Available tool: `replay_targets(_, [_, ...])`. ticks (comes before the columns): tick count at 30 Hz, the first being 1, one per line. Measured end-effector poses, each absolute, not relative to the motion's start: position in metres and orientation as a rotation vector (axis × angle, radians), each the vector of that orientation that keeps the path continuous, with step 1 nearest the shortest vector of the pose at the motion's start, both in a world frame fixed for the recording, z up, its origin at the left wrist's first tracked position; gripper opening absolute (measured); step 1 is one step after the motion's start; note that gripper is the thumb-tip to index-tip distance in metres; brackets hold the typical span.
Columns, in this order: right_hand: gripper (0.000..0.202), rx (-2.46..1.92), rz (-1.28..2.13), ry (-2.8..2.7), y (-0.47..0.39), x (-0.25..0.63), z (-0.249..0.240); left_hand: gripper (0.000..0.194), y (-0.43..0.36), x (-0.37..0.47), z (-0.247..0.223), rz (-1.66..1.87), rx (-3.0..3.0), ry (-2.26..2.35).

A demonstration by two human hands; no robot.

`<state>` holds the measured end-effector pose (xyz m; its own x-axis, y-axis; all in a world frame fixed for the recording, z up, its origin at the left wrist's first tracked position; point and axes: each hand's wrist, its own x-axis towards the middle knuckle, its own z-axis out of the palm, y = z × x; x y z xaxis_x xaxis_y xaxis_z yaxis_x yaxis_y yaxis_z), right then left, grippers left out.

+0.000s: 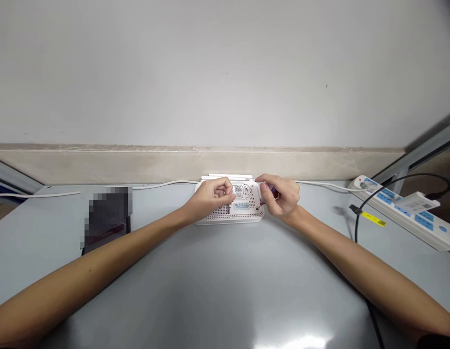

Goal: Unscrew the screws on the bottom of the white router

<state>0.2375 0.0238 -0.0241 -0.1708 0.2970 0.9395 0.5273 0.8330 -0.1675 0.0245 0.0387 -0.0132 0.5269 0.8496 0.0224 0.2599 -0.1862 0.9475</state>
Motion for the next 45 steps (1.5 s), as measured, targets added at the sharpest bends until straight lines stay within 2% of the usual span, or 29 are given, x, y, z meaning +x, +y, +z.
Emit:
replay_targets(10, [0.014,-0.609,-0.231,-1.769,0.0267,0.2370,-0.0270,0.028,0.0383,0.0225,-0.0125,0.674,1.740,0.984])
replay_targets(16, [0.013,-0.657,-0.248,-1.782,0.0250,0.2377,-0.0248,0.020,0.0381,0.0245,-0.0078,0.586,1.814,0.962])
replay_targets(22, [0.013,-0.671,-0.256,-1.757,0.0246,0.2386,-0.0227,0.021,0.0377,0.0249,-0.0086,0.682,1.795,0.960])
replay_targets(45, [0.014,-0.633,-0.274,-1.816,0.0258,0.2377,-0.0216,0.012,0.0389,0.0220,-0.0119,0.661,1.815,1.013])
